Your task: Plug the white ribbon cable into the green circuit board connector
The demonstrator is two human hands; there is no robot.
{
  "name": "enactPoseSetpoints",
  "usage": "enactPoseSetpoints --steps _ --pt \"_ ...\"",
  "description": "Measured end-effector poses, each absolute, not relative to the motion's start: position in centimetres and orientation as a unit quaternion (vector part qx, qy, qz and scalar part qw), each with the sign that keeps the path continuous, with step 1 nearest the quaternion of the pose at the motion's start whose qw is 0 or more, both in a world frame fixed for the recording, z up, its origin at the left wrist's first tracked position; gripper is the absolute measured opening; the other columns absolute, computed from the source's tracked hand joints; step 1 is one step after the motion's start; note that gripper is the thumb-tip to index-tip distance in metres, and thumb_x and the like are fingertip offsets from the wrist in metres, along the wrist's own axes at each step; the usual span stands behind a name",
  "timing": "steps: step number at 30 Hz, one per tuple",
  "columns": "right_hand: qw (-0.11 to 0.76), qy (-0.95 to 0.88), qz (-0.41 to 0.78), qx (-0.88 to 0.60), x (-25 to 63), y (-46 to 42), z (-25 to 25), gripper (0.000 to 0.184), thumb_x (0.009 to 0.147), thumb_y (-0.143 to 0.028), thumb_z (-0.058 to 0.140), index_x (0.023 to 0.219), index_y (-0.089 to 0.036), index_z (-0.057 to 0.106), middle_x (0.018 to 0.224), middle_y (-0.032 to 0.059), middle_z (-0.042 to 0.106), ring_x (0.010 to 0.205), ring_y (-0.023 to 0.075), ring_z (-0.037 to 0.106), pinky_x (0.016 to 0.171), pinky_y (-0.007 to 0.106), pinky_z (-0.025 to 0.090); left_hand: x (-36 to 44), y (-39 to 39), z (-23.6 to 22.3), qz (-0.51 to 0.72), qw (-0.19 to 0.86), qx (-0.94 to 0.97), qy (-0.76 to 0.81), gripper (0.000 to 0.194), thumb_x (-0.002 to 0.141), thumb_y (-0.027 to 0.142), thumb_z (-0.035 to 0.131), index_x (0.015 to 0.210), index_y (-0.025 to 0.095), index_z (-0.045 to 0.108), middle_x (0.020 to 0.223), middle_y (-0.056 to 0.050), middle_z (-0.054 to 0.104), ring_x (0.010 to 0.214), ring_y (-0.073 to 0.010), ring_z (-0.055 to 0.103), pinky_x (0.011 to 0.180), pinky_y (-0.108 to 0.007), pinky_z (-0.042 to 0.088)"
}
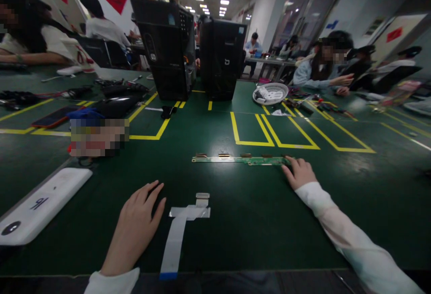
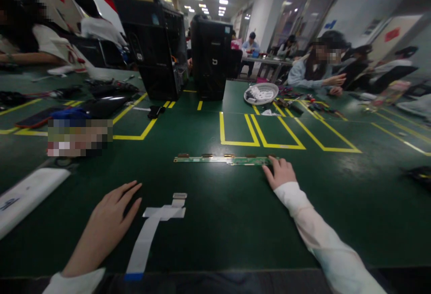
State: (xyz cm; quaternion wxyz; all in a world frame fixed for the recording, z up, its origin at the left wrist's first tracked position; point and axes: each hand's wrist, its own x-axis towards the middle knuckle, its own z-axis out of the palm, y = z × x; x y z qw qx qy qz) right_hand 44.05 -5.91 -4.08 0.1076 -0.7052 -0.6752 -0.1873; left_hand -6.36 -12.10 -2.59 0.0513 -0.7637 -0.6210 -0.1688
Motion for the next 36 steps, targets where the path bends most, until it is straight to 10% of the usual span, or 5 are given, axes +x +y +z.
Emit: enactPoseSetpoints --steps 36 --pt "0.185 -0.886 -0.031 -0.424 28.7 -3.9 -3.5 0.054 0.093 -0.048 0.045 0.134 -0.013 0.053 0.130 0.0171 0.053 0.121 0.0296 0.045 0.103 0.049 0.040 -6.1 -12.2 -2.4 -0.175 0.053 -0.761 -0.623 0.050 0.093 0.043 0.036 0.127 0.014 0.059 0.131 -0.016 0.058 0.119 -0.0317 0.055 0.099 -0.050 0.046"
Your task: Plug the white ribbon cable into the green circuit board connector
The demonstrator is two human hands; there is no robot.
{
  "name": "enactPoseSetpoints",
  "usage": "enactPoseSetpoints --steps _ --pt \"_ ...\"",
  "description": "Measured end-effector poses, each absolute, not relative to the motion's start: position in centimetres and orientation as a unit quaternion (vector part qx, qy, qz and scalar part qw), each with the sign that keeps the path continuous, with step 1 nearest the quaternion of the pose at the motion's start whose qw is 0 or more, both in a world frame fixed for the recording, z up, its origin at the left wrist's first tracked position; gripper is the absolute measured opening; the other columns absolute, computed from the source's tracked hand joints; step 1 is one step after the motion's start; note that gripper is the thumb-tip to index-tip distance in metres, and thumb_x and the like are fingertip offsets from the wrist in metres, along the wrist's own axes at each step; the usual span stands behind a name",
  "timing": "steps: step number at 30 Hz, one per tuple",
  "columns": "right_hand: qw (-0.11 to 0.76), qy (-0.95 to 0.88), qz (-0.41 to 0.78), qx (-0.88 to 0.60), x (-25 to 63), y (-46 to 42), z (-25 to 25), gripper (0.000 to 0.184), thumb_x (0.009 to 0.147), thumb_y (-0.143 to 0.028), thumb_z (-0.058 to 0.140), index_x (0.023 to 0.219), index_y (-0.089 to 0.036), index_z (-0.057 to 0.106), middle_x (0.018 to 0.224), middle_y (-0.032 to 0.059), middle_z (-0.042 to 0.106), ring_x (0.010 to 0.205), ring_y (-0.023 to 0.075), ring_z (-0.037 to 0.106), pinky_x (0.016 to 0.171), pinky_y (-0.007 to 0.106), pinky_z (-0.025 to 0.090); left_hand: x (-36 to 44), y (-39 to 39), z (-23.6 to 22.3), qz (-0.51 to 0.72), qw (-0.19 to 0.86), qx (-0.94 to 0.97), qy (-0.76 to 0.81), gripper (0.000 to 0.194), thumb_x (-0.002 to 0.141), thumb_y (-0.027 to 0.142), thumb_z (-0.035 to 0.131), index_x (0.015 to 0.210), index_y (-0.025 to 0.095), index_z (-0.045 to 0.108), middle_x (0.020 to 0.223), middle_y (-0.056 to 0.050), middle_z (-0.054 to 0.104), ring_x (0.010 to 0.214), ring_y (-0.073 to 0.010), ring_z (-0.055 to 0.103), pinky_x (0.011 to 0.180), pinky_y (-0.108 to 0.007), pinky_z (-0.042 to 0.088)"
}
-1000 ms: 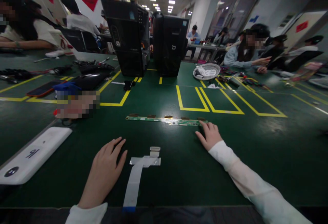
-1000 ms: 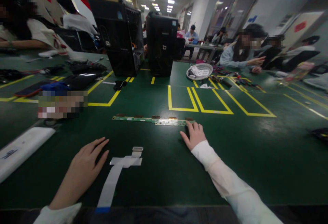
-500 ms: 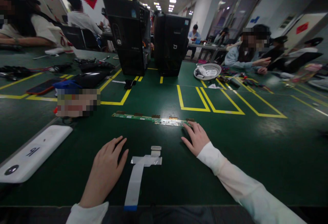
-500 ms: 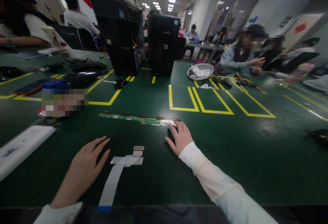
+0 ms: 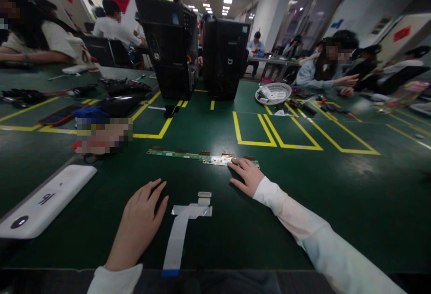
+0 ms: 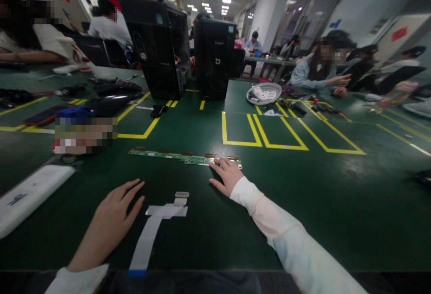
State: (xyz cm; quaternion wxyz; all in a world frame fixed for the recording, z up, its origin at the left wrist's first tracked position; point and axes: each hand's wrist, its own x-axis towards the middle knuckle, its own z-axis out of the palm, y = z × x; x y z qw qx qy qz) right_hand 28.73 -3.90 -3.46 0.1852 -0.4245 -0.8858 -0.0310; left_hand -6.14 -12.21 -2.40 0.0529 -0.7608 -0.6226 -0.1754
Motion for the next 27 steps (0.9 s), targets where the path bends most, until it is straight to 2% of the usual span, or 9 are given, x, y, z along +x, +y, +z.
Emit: enactPoseSetpoints --steps 9,13,17,23,27 --pt "0.174 -0.906 0.001 -0.386 29.1 -4.6 -3.3 0.054 0.094 -0.048 0.045 0.136 -0.015 0.050 0.135 0.0167 0.050 0.125 0.0278 0.043 0.105 0.049 0.039 -6.4 -12.2 -2.4 -0.191 0.041 -0.773 -0.603 0.047 0.095 0.042 0.038 0.131 0.016 0.055 0.135 -0.015 0.055 0.123 -0.0308 0.052 0.102 -0.052 0.045" --pt "0.171 -0.905 -0.003 -0.391 29.0 -4.6 -3.5 0.052 0.094 -0.045 0.045 0.137 -0.016 0.050 0.135 0.0166 0.050 0.125 0.0279 0.043 0.104 0.050 0.039 -5.3 -12.9 -1.5 -0.203 0.003 -0.829 -0.521 0.042 0.096 0.036 0.041 0.135 0.023 0.051 0.139 -0.008 0.054 0.131 -0.0260 0.047 0.107 -0.048 0.043" --pt "0.174 -0.905 -0.002 -0.388 29.1 -4.5 -3.8 0.053 0.094 -0.044 0.045 0.138 -0.015 0.048 0.136 0.0168 0.050 0.127 0.0278 0.043 0.105 0.050 0.038 -3.1 -13.9 -0.2 -0.160 -0.044 -0.890 -0.424 0.044 0.095 0.032 0.046 0.139 0.030 0.047 0.143 -0.001 0.052 0.134 -0.0211 0.045 0.107 -0.040 0.045" --pt "0.181 -0.910 -0.010 -0.372 29.3 -4.5 -3.9 0.052 0.094 -0.043 0.045 0.136 -0.012 0.049 0.138 0.0174 0.049 0.128 0.0266 0.042 0.107 0.048 0.038 -0.7 -13.8 0.9 -0.117 -0.051 -0.919 -0.373 0.050 0.095 0.038 0.047 0.143 0.025 0.041 0.146 -0.004 0.049 0.132 -0.0212 0.048 0.108 -0.040 0.045" --pt "0.181 -0.911 -0.004 -0.371 29.4 -4.5 -3.9 0.052 0.094 -0.042 0.046 0.136 -0.013 0.049 0.139 0.0167 0.049 0.129 0.0264 0.042 0.107 0.048 0.037 0.8 -13.0 1.3 -0.088 -0.059 -0.929 -0.353 0.050 0.094 0.039 0.048 0.141 0.022 0.044 0.145 -0.008 0.050 0.130 -0.0227 0.049 0.105 -0.040 0.047"
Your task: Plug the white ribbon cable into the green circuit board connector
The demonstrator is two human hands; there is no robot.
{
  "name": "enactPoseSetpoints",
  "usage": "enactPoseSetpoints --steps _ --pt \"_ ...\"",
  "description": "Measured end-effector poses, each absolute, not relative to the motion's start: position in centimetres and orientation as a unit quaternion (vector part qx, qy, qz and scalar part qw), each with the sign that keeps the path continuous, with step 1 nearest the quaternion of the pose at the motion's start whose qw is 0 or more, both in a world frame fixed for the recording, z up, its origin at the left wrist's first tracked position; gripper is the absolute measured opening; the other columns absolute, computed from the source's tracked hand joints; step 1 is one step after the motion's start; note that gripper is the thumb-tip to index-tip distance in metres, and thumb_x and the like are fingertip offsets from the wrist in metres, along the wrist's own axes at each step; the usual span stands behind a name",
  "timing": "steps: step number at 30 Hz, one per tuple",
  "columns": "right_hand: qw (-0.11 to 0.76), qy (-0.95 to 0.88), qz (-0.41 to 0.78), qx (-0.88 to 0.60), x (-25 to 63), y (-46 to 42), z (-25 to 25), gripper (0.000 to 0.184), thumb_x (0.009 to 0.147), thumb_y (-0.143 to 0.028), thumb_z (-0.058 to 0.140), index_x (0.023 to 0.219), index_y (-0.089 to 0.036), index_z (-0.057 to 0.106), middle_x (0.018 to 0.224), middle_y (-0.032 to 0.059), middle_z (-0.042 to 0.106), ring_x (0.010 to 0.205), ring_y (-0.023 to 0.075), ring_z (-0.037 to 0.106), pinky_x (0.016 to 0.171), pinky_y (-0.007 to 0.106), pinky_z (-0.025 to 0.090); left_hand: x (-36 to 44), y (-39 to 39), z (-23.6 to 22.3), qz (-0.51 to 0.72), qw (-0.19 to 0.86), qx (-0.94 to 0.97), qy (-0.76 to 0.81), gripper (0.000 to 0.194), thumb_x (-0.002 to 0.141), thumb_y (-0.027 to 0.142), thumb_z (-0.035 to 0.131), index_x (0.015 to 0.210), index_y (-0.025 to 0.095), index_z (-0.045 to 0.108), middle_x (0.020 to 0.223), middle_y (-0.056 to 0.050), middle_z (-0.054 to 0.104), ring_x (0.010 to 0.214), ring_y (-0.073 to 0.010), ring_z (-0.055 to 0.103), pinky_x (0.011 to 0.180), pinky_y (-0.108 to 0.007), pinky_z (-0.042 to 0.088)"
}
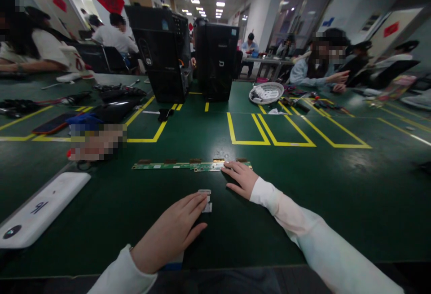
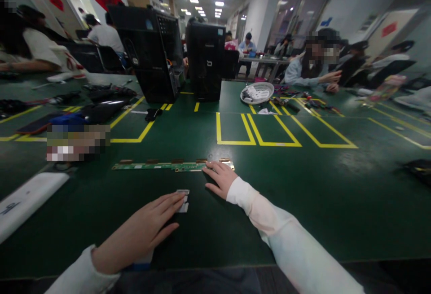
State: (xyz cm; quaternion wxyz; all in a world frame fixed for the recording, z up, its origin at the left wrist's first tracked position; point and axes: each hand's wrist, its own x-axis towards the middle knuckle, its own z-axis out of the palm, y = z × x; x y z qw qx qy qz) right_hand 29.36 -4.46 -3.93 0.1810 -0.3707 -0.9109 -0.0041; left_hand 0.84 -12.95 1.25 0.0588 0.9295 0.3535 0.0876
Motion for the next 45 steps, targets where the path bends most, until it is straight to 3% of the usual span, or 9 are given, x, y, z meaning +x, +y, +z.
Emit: enactPoseSetpoints --steps 7,12,19,28,45 --pt "0.152 -0.910 0.010 -0.385 29.4 -4.9 -3.1 0.052 0.094 -0.041 0.047 0.138 -0.014 0.048 0.142 0.0162 0.046 0.133 0.0264 0.039 0.108 0.049 0.035 4.4 -10.3 1.8 0.088 0.029 0.940 0.329 0.040 0.094 0.035 0.050 0.129 0.016 0.055 0.134 -0.013 0.059 0.121 -0.0258 0.057 0.099 -0.042 0.049" --pt "0.121 -0.903 0.018 -0.411 29.3 -5.2 -2.7 0.052 0.094 -0.041 0.047 0.141 -0.020 0.046 0.145 0.0140 0.045 0.135 0.0259 0.037 0.112 0.055 0.027 6.1 -9.4 1.4 0.105 -0.004 0.939 0.328 0.033 0.095 0.030 0.048 0.120 0.013 0.060 0.122 -0.014 0.065 0.115 -0.0257 0.060 0.097 -0.042 0.050" --pt "0.132 -0.900 0.019 -0.415 29.2 -5.5 -2.5 0.050 0.094 -0.040 0.043 0.139 -0.018 0.048 0.145 0.0135 0.045 0.135 0.0262 0.037 0.112 0.056 0.025 5.8 -10.4 0.3 0.114 0.025 0.922 0.369 0.048 0.094 0.037 0.047 0.133 0.010 0.051 0.135 -0.015 0.058 0.121 -0.0267 0.056 0.098 -0.042 0.048" --pt "0.128 -0.901 0.018 -0.413 29.3 -5.5 -2.6 0.051 0.094 -0.039 0.044 0.140 -0.018 0.046 0.146 0.0136 0.043 0.136 0.0263 0.036 0.112 0.056 0.026 5.4 -9.7 -0.9 0.134 0.064 0.906 0.395 0.058 0.095 0.048 0.042 0.143 0.016 0.040 0.145 -0.013 0.049 0.133 -0.0270 0.046 0.105 -0.046 0.043" --pt "0.128 -0.901 0.028 -0.414 29.2 -5.3 -2.0 0.052 0.094 -0.041 0.044 0.140 -0.018 0.047 0.143 0.0137 0.047 0.132 0.0274 0.040 0.110 0.056 0.029 4.9 -8.6 -0.1 0.102 0.095 0.916 0.377 0.056 0.096 0.048 0.039 0.142 0.015 0.041 0.147 -0.012 0.046 0.136 -0.0248 0.041 0.112 -0.048 0.034"
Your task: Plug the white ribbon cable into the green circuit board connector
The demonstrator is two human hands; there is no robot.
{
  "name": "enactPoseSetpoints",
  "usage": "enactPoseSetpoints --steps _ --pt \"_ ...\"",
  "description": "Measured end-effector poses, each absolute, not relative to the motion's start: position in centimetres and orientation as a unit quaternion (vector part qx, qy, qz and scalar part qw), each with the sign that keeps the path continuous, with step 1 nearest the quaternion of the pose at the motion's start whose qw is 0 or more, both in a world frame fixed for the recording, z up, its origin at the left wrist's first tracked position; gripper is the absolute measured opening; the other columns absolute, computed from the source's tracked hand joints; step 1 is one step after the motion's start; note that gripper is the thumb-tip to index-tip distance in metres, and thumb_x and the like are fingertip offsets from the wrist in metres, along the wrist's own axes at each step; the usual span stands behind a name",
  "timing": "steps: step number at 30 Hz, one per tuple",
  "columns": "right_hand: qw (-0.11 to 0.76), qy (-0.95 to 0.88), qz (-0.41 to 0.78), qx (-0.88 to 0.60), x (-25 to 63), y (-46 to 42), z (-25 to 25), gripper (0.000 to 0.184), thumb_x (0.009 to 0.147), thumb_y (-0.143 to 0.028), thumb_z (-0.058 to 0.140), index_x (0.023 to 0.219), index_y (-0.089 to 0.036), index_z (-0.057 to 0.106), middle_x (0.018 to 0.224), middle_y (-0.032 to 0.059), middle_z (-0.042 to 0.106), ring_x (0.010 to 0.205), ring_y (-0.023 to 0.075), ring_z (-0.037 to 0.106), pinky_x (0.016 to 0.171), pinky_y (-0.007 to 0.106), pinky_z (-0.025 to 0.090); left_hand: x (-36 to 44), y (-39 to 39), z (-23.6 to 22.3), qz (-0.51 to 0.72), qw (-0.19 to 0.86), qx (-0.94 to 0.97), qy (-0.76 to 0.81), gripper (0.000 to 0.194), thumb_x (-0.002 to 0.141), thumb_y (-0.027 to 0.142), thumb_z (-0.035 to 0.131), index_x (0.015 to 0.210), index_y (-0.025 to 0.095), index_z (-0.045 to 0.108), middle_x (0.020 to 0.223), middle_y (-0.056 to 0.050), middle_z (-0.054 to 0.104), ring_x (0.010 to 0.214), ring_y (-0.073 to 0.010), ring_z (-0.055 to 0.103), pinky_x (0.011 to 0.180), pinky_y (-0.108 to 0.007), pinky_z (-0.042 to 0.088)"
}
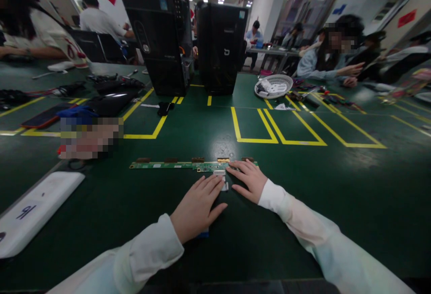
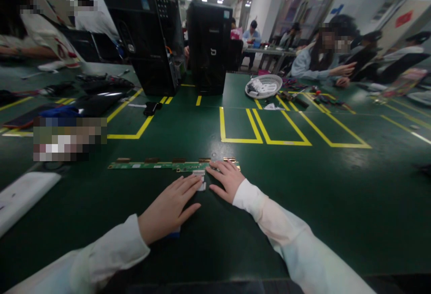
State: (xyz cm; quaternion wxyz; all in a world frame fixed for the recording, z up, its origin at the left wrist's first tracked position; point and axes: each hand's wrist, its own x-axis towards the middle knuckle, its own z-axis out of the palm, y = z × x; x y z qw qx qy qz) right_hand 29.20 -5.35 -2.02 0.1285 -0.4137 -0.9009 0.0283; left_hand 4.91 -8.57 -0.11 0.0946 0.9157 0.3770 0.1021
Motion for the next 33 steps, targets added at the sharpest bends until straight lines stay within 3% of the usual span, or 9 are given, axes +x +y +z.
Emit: enactPoseSetpoints --steps 20,27,33 --pt "0.132 -0.900 0.038 -0.414 29.3 -5.3 -2.2 0.053 0.093 -0.039 0.045 0.142 -0.019 0.046 0.145 0.0122 0.044 0.135 0.0282 0.037 0.111 0.057 0.027 4.5 -7.7 0.5 0.088 0.114 0.923 0.357 0.058 0.096 0.051 0.036 0.144 0.017 0.038 0.149 -0.011 0.044 0.139 -0.0236 0.038 0.115 -0.048 0.027" --pt "0.135 -0.901 0.040 -0.411 29.3 -5.3 -2.1 0.053 0.093 -0.040 0.044 0.141 -0.018 0.046 0.146 0.0127 0.044 0.134 0.0278 0.038 0.111 0.056 0.027 4.7 -7.9 0.4 0.099 0.112 0.920 0.363 0.060 0.094 0.053 0.040 0.142 0.016 0.041 0.148 -0.011 0.046 0.137 -0.0250 0.041 0.114 -0.050 0.030" --pt "0.150 -0.898 0.029 -0.412 29.2 -5.1 -2.8 0.053 0.092 -0.041 0.044 0.139 -0.018 0.048 0.143 0.0137 0.047 0.132 0.0282 0.039 0.111 0.056 0.027 4.3 -7.7 0.3 0.123 0.094 0.921 0.358 0.049 0.098 0.043 0.038 0.141 0.020 0.043 0.148 -0.008 0.045 0.137 -0.0219 0.041 0.112 -0.044 0.036"
